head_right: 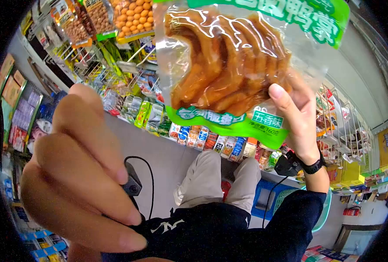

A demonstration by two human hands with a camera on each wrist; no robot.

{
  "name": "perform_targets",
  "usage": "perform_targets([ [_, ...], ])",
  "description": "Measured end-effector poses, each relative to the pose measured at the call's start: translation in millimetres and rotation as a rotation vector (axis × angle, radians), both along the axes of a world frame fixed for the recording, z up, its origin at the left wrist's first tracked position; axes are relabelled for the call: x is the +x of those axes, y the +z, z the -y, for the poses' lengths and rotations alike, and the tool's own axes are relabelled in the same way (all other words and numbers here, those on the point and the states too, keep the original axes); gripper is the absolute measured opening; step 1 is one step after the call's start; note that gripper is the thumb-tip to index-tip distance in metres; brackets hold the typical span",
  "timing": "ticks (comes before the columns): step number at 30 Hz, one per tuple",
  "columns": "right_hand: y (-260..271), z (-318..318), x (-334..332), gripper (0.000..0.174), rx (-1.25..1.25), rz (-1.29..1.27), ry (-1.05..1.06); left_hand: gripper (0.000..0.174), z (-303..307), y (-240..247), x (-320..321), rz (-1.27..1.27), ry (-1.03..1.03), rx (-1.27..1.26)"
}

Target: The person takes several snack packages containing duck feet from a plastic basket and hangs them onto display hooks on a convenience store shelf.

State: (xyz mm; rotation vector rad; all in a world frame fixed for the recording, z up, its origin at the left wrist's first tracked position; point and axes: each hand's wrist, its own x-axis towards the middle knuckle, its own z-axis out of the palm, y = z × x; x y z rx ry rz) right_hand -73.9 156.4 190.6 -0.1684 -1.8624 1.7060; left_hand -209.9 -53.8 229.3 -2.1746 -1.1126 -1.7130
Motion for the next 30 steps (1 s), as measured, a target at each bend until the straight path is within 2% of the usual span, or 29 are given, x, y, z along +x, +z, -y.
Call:
perform_targets([
  [4, -4, 2, -1, 0.047, 0.145, -0.064, -0.103, 0.020, 0, 1, 9, 0.018, 0.020, -0.018],
  [7, -8, 10, 0, 0.047, 0.028, -0.051, -0.153, 0.021, 2, -2, 6, 0.004, 0.015, -0.034],
  [11, -1, 13, 0, 0.045, 0.051, -0.024, -0.077, 0.022, 5, -2, 3, -0.020, 0.005, -0.067],
  [13, 2, 16, 1, 0.043, 0.036, -0.028, -0.106, 0.022, 5, -3, 1, -0.011, 0.034, -0.077],
  [15, 3, 9, 8, 0.043, 0.121, 0.071, -0.050, 0.023, 7, -2, 3, -0.006, 0.049, -0.083],
  [16, 1, 13, 2, 0.043, 0.094, -0.003, -0.058, 0.023, 8, 0, 3, -0.008, 0.039, -0.083],
  [19, 2, 15, 1, 0.042, 0.122, -0.011, -0.075, 0.019, 14, 7, 8, -0.092, -0.007, -0.222],
  [20, 3, 15, 3, 0.043, 0.095, 0.011, -0.030, 0.020, 5, -2, 9, -0.070, -0.041, -0.072],
  [23, -3, 18, -2, 0.044, 0.110, -0.055, -0.125, 0.021, 6, 2, 7, -0.081, -0.045, -0.210],
  [25, -1, 18, 0, 0.044, 0.122, -0.044, -0.111, 0.021, 4, -4, -3, -0.177, -0.126, -0.129],
  [27, 0, 18, 2, 0.044, 0.131, -0.033, -0.089, 0.032, 9, -3, 2, -0.220, 0.260, -0.087],
  [28, 1, 18, 3, 0.044, 0.105, -0.029, -0.050, 0.052, 9, -6, -6, -0.251, 0.064, -0.013],
  [29, 2, 18, 4, 0.043, 0.082, -0.025, -0.015, 0.052, 22, -1, -22, -0.250, 0.055, -0.011],
  [30, 2, 17, 4, 0.043, 0.083, -0.024, -0.024, 0.056, 43, 9, -44, -0.268, -0.042, -0.285],
])
